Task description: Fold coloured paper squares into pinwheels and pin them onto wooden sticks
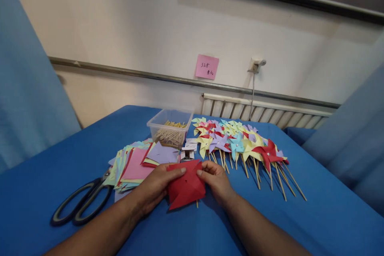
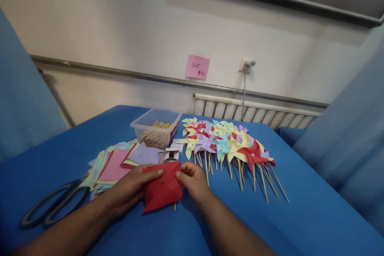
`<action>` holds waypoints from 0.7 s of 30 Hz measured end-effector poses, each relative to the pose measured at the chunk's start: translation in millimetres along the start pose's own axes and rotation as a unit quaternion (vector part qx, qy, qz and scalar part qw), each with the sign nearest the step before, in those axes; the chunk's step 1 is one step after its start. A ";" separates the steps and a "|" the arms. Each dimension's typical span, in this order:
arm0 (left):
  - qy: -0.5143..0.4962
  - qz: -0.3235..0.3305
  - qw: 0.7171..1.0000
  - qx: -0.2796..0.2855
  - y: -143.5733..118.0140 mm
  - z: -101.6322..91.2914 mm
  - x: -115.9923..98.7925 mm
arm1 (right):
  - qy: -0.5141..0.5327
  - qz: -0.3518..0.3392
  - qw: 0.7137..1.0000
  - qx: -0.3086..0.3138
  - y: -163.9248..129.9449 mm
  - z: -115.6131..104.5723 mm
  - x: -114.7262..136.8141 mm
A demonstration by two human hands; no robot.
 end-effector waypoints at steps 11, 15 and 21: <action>-0.089 0.031 0.990 -0.102 6.6 -4.2 -1.2 | -0.341 -0.365 0.866 -0.032 -32.3 13.4 31.5; -0.115 0.048 0.986 -0.111 7.6 -5.6 -3.4 | -0.430 -0.402 0.808 0.038 -45.7 25.0 33.7; -0.141 0.060 0.984 -0.096 9.9 -6.8 -1.0 | -0.455 -0.418 0.786 0.022 -40.7 22.9 32.0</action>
Point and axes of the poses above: each hand's wrist, its own y-axis towards the middle knuckle, its own z-axis out of the palm, x = y × z, the point moved 2 cm from there along y, towards the middle knuckle, and after that the axes turned 12 degrees about -x, right-handed, at the moved point
